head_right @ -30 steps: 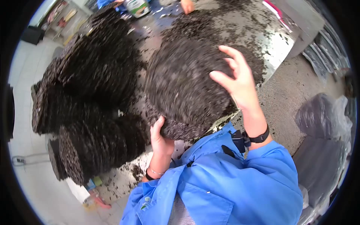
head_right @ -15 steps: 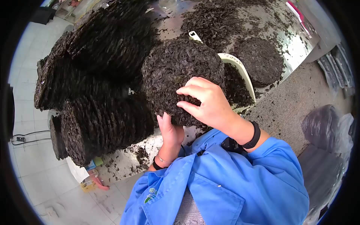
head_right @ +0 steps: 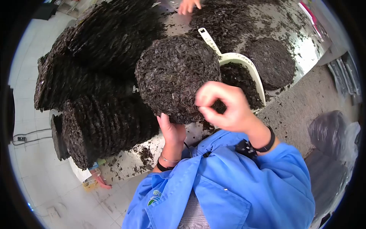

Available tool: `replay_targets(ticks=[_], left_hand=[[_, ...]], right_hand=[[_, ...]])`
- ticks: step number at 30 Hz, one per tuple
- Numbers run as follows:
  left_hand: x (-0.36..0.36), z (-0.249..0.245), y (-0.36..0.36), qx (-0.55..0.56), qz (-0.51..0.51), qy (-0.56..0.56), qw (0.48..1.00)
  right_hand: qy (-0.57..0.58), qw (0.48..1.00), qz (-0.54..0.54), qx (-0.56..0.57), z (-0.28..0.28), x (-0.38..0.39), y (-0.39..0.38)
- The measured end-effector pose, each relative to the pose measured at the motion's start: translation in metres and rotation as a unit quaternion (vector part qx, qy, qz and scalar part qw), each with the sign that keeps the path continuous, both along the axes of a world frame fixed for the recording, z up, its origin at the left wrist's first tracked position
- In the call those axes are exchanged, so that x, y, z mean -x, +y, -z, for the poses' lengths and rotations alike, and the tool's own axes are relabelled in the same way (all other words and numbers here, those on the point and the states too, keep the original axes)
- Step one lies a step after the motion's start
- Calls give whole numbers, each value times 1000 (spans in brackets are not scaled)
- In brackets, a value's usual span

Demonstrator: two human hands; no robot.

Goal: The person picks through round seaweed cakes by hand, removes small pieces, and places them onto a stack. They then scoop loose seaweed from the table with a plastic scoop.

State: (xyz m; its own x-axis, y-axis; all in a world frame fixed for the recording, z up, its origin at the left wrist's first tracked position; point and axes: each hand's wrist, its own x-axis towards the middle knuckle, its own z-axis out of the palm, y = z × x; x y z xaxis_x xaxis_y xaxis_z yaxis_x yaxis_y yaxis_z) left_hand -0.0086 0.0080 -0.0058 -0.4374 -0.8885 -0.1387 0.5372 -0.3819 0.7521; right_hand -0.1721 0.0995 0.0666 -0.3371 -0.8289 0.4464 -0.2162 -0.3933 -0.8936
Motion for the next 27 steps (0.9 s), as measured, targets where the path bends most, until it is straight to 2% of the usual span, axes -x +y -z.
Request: replay_targets(ticks=[2,4,6,7,10,11,12,14,18,20,24,26,27], left_hand=[[-6,5,-3,-1,-9,9,1000],[-9,10,-4,-16,-35,12,999],[-8,11,-4,-14,-35,37,999],[-9,14,-4,-5,-31,38,999],[-5,9,-2,-27,-27,25,999],[-5,8,0,-24,-23,15,999],[-6,6,2,-20,-18,4,1000],[-1,1,4,-1,-7,-4,1000],[2,-8,10,50,27,-28,998],[-2,-7,6,57,28,-43,997],[-10,-17,6,-15,34,49,998],[-7,-5,9,64,19,14,998],[-6,-8,10,69,19,-23,997]], right_hand=[[29,996,78,-17,-9,10,23],[89,970,194,-116,0,17,38],[134,909,210,-335,17,32,55],[175,899,215,-338,27,36,55],[162,904,271,-288,13,30,52],[207,910,294,-204,2,26,42],[211,918,291,-166,-12,20,36],[255,937,238,-34,-26,10,18],[308,945,110,-28,-13,-17,-22],[283,953,99,-41,-6,-21,-29],[273,955,107,-51,-2,-26,-30],[266,957,104,-55,0,-23,-28],[268,957,93,-58,-1,-26,-28]])
